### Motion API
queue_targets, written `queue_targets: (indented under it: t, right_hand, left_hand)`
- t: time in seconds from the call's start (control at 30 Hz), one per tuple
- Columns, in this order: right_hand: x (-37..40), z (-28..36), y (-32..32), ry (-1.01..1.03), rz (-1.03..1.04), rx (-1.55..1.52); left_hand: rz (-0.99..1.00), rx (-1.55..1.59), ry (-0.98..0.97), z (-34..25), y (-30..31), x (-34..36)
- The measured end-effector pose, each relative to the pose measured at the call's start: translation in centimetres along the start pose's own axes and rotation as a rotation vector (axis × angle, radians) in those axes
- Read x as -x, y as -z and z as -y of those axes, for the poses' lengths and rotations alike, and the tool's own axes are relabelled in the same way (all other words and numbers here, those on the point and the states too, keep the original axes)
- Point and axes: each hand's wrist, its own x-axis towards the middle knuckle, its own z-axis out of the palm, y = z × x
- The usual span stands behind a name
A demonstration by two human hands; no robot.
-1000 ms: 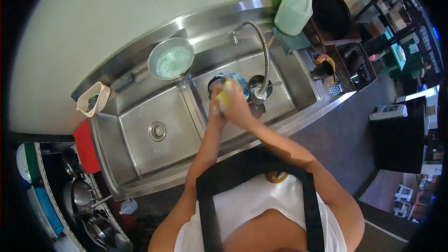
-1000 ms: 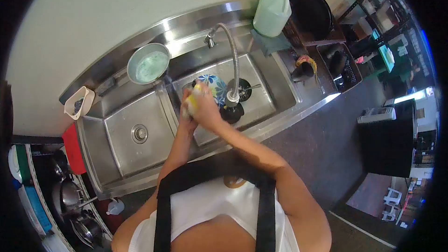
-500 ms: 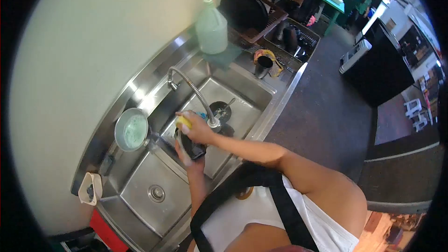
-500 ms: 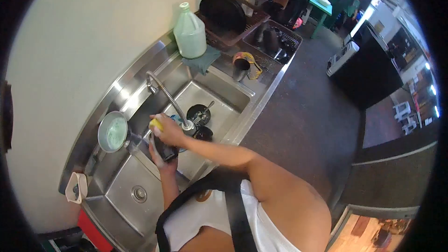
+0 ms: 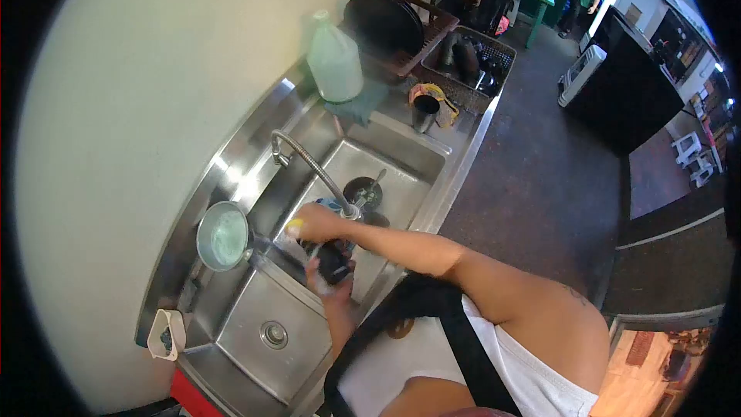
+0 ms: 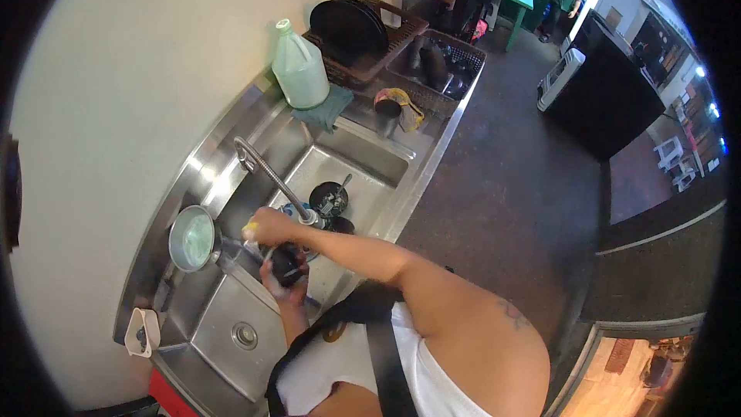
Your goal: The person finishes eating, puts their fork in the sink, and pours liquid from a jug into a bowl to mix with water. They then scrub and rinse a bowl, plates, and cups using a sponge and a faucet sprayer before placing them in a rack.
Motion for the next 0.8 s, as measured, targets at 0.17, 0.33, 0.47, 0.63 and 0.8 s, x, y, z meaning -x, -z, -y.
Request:
queue_targets:
  t: [0.17,0.33,0.47,0.63,0.8]
  right_hand:
    - [0.3,-1.8,0.8,-0.339,0.071,-0.455]
    - [-0.1,-5.3,-1.9,-0.224,-0.023,-0.201]
    - [3.1,-4.4,-3.8,0.059,0.072,0.078]
    - [8.9,-0.8,-5.6,0.488,-0.047,0.134]
    - [10.2,-5.1,-9.2,0.402,0.399,0.234]
  left_hand:
    - [0.124,0.544,0.205,-0.5,-1.4,0.0]
    - [-0.094,-0.202,0.143,-2.8,-0.3,-1.1]
    - [-0.276,-0.338,0.072,-2.6,6.1,-2.6]
    - [-0.33,0.007,0.064,-1.4,12.1,-4.8]
    - [-0.573,-0.146,0.189,-0.5,6.2,-3.8]
